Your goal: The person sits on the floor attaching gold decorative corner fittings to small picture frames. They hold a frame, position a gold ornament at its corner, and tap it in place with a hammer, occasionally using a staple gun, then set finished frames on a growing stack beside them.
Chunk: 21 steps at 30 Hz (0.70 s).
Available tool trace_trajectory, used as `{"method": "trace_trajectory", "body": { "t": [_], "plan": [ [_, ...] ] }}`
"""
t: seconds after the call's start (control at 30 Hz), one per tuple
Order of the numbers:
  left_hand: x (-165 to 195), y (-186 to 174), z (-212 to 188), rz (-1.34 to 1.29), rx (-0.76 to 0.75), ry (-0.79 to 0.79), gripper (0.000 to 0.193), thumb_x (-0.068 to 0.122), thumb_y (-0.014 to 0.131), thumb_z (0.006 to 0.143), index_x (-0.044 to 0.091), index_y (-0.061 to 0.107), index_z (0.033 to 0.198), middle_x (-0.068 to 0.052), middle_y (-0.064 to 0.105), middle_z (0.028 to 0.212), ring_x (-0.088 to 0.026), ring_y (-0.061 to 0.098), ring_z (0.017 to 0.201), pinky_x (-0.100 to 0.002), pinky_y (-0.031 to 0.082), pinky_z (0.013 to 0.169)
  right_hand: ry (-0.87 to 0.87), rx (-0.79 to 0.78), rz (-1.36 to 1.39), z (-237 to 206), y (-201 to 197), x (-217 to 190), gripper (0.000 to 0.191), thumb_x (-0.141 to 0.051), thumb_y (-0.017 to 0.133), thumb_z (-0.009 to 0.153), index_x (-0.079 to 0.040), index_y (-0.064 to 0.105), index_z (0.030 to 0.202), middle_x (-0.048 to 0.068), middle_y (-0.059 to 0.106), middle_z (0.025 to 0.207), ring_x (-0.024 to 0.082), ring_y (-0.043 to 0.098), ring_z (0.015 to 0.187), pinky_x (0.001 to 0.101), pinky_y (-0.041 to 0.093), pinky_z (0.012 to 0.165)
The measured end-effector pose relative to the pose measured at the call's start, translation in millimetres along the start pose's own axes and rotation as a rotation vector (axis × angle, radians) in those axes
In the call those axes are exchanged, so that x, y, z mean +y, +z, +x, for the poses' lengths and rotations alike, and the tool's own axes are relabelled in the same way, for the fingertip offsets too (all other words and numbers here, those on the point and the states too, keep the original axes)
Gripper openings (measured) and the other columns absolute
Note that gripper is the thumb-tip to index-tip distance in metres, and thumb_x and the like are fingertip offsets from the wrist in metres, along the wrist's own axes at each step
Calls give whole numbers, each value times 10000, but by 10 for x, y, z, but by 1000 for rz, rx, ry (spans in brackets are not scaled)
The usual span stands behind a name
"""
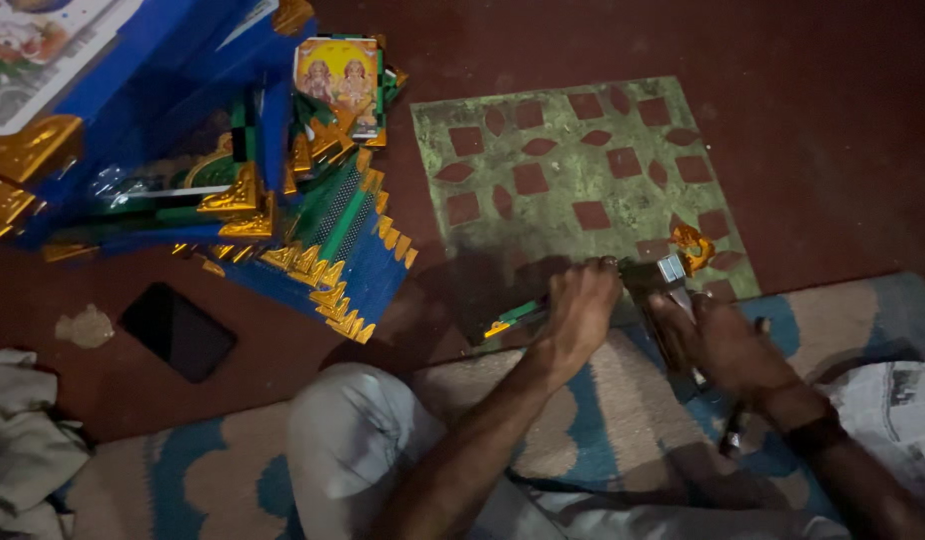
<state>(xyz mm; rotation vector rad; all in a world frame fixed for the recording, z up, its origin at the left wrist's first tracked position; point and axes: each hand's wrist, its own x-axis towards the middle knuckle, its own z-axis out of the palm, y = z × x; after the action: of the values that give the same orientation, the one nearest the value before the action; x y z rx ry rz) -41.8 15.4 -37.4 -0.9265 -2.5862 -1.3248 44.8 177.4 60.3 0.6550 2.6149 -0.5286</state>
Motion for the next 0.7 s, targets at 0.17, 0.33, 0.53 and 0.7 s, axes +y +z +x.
{"method": "trace_trajectory", "body": {
  "t": [0.17,0.33,0.53,0.7],
  "plan": [
    [1,26,-49,28,-51,-21,127,85,595,894,6,682,942,-225,713,932,-418,726,851,-528,573,699,-508,666,-593,20,458,257,557,-443,541,1113,96,663,1184,246,663,774,382,636,652,497,465,547],
    [-84,247,-72,44,-68,-103,169,169,597,951,42,691,1011,-192,715,926,-396,726,840,-521,553,677,-68,317,-251,40,492,224,590,-529,467,1091,33,646,1111,259,692,796,369,686,699,503,522,617],
    [-129,366,-73,66,176,22,304,208,652,890,28,694,1131,-202,673,1082,-414,669,856,-569,496,672,-596,827,-174,-203,816,509,460,-364,415,1032,-25,631,1255,228,701,1046,351,674,868,488,510,776],
    [-148,192,-48,-21,74,-27,241,221,669,922,47,689,1086,-174,664,1043,-407,677,910,-549,527,736,139,278,595,-457,1620,990,547,-472,620,986,48,670,1148,230,722,913,334,687,812,459,549,741]
  ]
}}
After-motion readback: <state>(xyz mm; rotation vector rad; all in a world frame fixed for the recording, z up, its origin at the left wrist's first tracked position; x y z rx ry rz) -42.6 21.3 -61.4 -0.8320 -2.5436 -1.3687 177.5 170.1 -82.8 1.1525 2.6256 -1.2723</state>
